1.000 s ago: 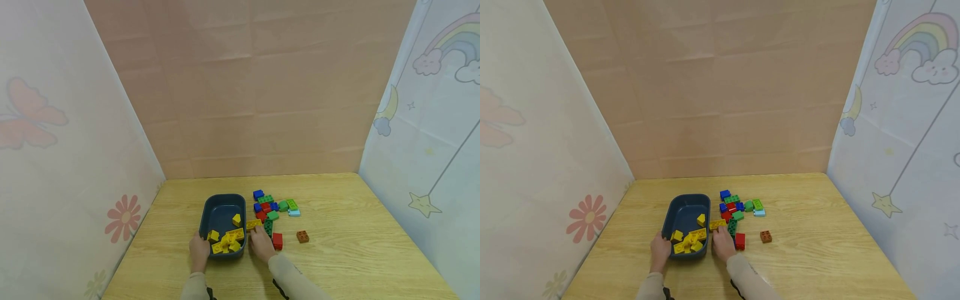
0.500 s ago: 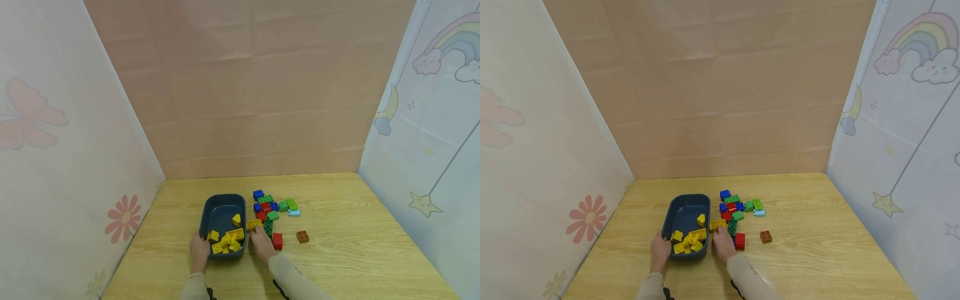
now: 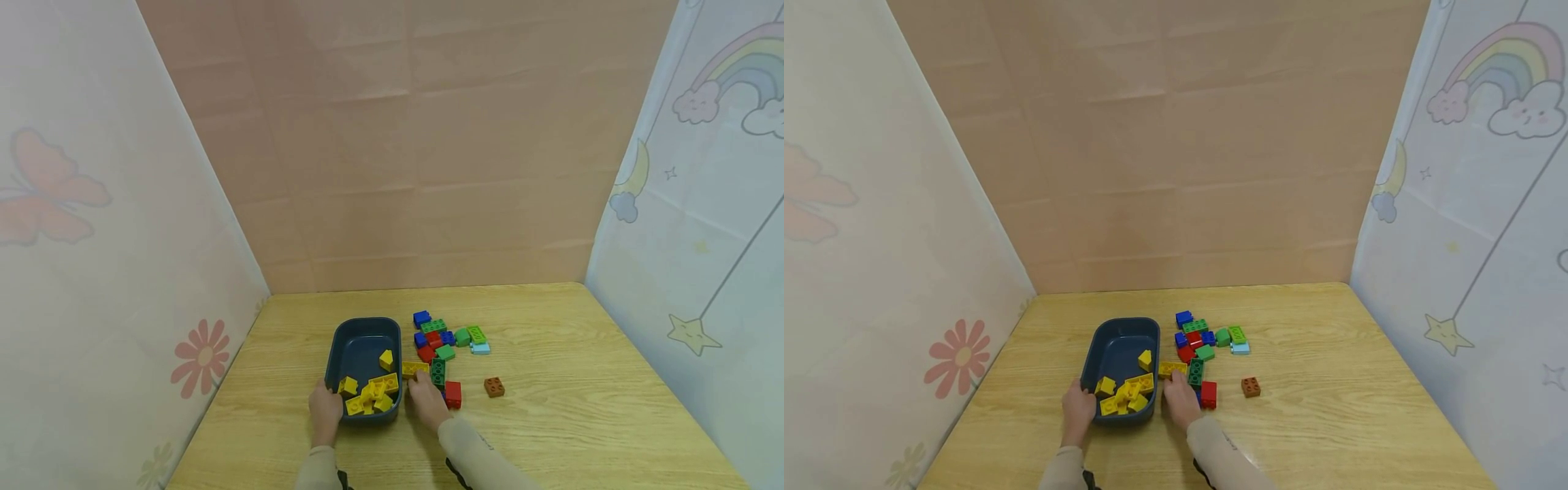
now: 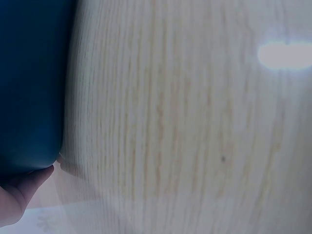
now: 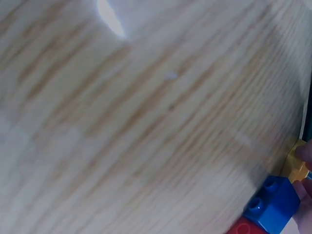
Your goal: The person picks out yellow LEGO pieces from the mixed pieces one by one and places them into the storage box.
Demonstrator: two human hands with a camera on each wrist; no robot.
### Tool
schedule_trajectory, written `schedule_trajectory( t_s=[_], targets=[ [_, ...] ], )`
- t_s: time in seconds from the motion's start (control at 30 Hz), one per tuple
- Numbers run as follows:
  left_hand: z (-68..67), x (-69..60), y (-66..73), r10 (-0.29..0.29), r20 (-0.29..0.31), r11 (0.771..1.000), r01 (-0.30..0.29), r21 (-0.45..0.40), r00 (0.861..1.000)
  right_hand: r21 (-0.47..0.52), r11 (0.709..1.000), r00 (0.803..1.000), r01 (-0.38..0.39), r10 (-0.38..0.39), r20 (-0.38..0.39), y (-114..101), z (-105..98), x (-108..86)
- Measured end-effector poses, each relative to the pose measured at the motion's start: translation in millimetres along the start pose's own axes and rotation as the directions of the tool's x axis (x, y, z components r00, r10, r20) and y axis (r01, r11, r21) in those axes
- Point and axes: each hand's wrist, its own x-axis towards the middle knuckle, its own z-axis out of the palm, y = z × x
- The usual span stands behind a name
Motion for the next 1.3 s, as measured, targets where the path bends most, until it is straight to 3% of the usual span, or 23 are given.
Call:
schedule_trajectory(
  t_s=[0.37, 0.67, 1.0, 1.17, 1.3],
  targets=[
    [0.3, -0.5, 0.2, 0.008, -0.006, 1.0, -0.008, -0.001, 1.0, -0.017, 1.0, 1.0, -0.002, 0.003, 0.011, -1.6, 0.4, -1.7],
    [-1.7, -0.2, 2.4, -0.002, 0.025, 1.0, 0.002, -0.017, 1.0, 0.006, 1.0, 0.999, -0.029, 0.029, 0.019, -0.9, 3.4, -2.8],
    [-2.4, -2.1, 1.0, 0.011, 0.029, 1.0, -0.01, -0.024, 1.0, 0.027, 1.0, 0.989, -0.008, 0.012, -0.147, 5.0, 1.0, 2.5],
    [-2.1, -1.1, 1.3, 0.001, 0.02, 1.0, -0.001, -0.009, 1.0, 0.053, 0.998, 0.986, -0.034, 0.042, -0.162, 7.5, -4.2, 10.0],
    [-2.1, -0.5, 1.7, -0.006, 0.019, 1.0, 0.006, -0.002, 1.0, 0.092, 0.995, 0.974, -0.041, 0.061, -0.22, 8.9, -9.4, 16.6]
  ],
)
